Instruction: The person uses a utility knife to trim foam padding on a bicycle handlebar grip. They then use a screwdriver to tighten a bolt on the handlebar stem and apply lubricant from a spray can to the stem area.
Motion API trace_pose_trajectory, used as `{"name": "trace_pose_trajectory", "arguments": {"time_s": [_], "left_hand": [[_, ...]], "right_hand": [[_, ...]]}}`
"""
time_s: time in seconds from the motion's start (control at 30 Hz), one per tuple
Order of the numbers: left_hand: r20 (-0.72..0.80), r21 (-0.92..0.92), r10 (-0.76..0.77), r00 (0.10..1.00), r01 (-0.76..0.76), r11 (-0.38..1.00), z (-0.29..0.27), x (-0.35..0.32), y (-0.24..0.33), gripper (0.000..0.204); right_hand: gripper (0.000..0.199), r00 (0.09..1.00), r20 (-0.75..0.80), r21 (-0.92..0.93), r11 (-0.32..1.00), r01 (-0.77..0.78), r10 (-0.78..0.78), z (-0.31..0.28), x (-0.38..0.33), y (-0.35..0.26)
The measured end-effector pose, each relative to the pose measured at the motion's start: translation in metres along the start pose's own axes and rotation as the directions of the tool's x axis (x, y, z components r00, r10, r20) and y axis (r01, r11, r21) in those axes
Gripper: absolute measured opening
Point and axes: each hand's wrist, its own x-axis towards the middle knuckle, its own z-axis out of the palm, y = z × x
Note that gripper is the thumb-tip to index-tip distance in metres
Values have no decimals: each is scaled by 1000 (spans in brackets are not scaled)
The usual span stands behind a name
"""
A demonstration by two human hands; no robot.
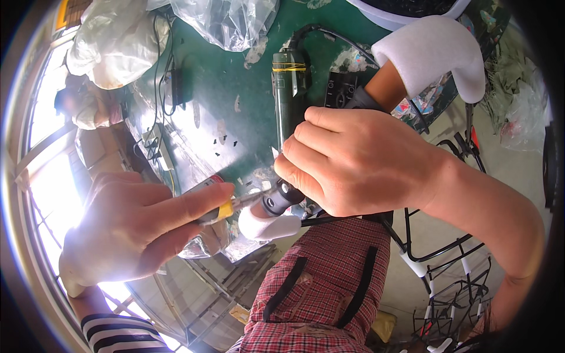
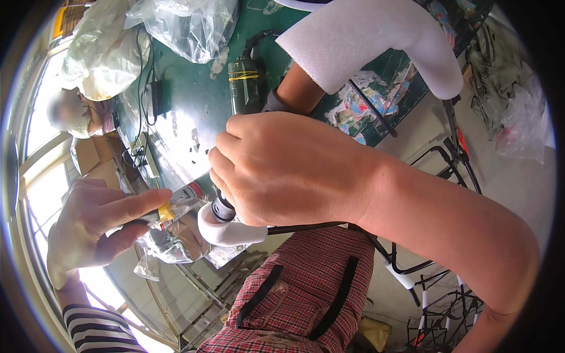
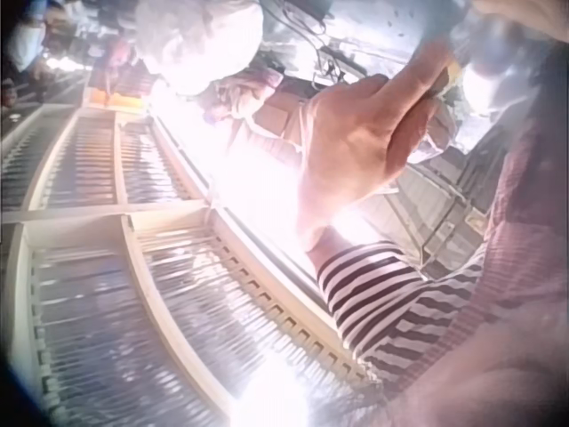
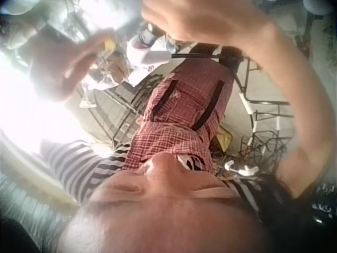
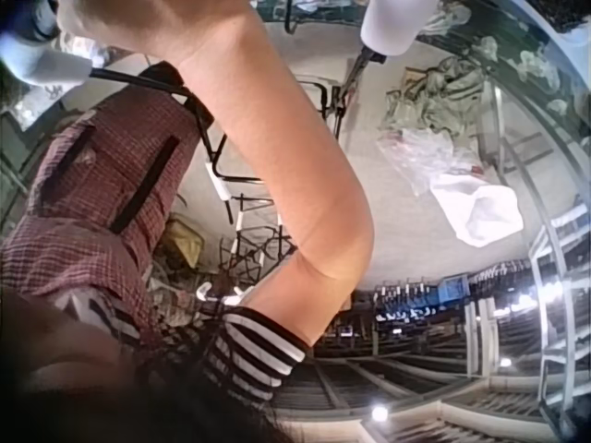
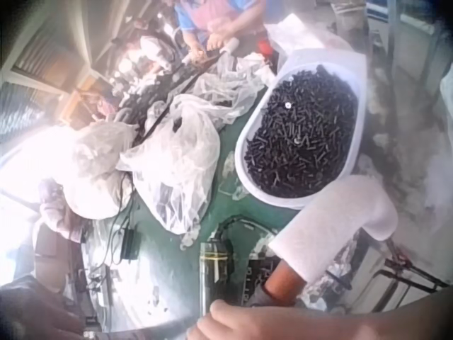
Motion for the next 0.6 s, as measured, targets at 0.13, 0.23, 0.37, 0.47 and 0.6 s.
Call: {"name": "trace_pose_trajectory", "arguments": {"time_s": [0.13,0.23,0.37,0.47,0.6], "left_hand": [[34,179,1,999,-7,984,-9,4,7,47],[48,257,9,999,-21,966,-14,6,10,48],[48,261,42,998,-53,964,-16,11,7,51],[43,252,68,997,-77,965,-16,12,7,53],[79,184,80,994,-93,979,-23,17,9,55]], "right_hand": [[9,1000,-11,23,1000,-16,17,1,-1,-1],[10,999,-38,33,999,-16,18,6,-1,-1],[10,998,-50,51,998,-36,38,4,-3,-1],[13,998,-47,50,998,-32,35,4,-1,-1],[16,999,-37,66,998,-16,18,2,-2,0]]}}
